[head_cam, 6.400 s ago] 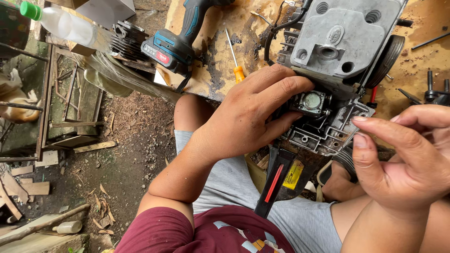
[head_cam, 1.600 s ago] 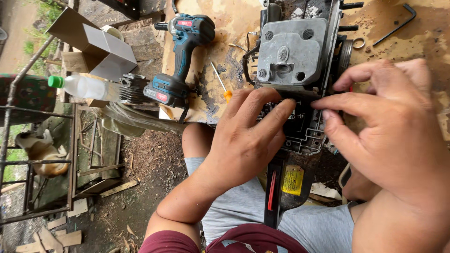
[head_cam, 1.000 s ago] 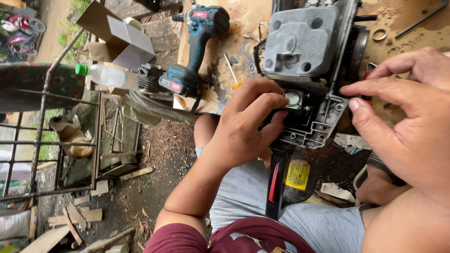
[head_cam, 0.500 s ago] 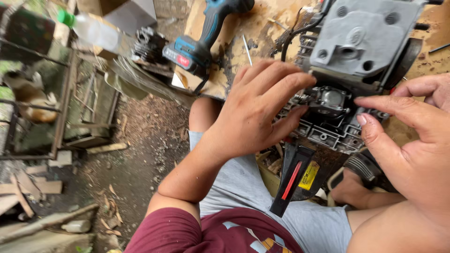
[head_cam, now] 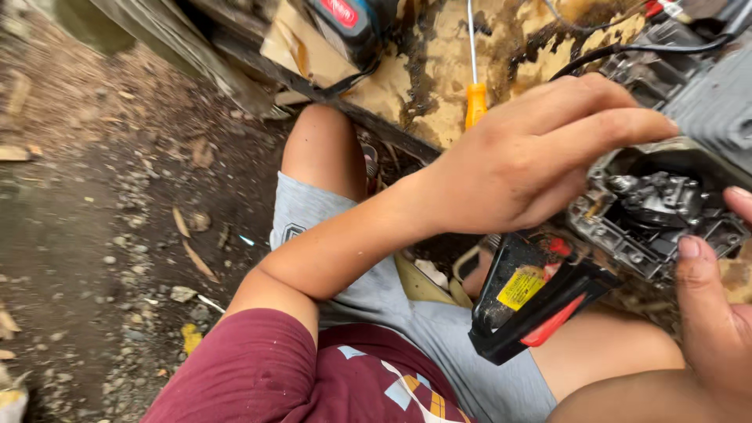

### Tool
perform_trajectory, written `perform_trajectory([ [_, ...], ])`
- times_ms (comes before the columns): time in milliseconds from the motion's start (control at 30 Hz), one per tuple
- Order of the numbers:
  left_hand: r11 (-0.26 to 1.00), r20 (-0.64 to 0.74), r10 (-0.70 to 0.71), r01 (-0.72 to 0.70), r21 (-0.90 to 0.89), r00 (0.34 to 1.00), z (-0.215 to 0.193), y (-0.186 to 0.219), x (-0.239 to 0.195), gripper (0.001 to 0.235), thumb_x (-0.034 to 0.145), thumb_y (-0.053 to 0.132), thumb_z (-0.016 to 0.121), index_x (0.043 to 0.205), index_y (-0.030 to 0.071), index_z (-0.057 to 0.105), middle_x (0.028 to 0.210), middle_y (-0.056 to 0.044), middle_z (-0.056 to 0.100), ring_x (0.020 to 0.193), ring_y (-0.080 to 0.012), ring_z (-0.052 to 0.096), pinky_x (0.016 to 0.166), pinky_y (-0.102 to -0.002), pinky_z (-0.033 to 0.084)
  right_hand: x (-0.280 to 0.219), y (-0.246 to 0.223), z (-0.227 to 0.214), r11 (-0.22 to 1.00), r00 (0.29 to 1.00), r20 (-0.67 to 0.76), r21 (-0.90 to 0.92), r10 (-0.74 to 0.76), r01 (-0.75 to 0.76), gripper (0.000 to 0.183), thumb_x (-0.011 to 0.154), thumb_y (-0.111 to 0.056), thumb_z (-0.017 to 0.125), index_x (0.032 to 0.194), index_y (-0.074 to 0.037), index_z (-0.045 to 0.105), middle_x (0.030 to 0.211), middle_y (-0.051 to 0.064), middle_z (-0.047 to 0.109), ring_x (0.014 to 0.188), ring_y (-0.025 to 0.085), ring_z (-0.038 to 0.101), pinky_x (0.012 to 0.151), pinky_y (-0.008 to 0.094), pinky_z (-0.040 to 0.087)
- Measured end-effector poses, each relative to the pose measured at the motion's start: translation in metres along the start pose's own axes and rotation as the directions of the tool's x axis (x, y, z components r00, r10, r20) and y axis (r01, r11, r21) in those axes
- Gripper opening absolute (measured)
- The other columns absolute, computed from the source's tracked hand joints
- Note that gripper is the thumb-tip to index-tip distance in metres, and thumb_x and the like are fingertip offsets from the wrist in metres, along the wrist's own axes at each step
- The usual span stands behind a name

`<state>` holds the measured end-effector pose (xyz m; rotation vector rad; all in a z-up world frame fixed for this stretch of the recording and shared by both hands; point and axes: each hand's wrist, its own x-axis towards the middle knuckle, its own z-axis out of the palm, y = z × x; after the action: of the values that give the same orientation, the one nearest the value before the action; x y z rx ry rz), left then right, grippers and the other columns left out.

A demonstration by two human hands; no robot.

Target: The person is repairing a small engine, likely from a chainsaw, by adjusting and tightening components within the carburetor area. They use their hands to manipulate small parts and occasionally use a screwdriver to secure them.

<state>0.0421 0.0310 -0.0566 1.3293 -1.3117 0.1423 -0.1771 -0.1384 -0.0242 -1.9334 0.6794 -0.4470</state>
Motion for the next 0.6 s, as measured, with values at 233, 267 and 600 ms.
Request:
perform_trajectory([
  [233, 0.951, -0.164, 0.154, -0.192, -0.244, 0.974, 0.009, -0.025, -0.034, 0.05, 0.091, -0.005, 0.064, 0.137, 0.009, 0.052, 0.127, -0.009, 0.053, 0.116, -0.0275, 0.058, 0.102, -0.04, 0.049, -0.008, -0.008, -0.009, 0.689, 0.97, 0.07, -0.692, -0.234, 0.217, 0.04, 0.11, -0.008, 0.077, 0.142, 0.001, 0.055, 0.131, 0.014, 0.061, 0.117, 0.021, 0.059, 0.109, 0.031, 0.048],
  [267, 0.947, -0.166, 0.16, -0.198, -0.251, 0.973, 0.008, -0.026, -0.04, 0.048, 0.092, -0.004, 0.065, 0.137, 0.009, 0.053, 0.127, -0.008, 0.054, 0.115, -0.0274, 0.058, 0.101, -0.04, 0.049, -0.007, -0.011, -0.01, 0.609, 0.966, 0.085, -0.762, -0.244, 0.22, 0.04, 0.109, -0.009, 0.081, 0.14, 0.001, 0.058, 0.129, 0.014, 0.063, 0.115, 0.023, 0.059, 0.107, 0.032, 0.046],
  [600, 0.948, -0.185, 0.073, -0.126, -0.293, 0.98, 0.008, -0.044, -0.049, 0.046, 0.091, 0.0, 0.07, 0.134, 0.01, 0.056, 0.128, -0.006, 0.055, 0.115, -0.0259, 0.058, 0.099, -0.038, 0.049, -0.006, -0.04, 0.007, 0.692, 0.985, -0.091, -0.721, -0.15, 0.039, 0.043, 0.094, -0.009, 0.085, 0.128, -0.002, 0.06, 0.118, 0.004, 0.061, 0.109, 0.015, 0.055, 0.1, 0.028, 0.044],
])
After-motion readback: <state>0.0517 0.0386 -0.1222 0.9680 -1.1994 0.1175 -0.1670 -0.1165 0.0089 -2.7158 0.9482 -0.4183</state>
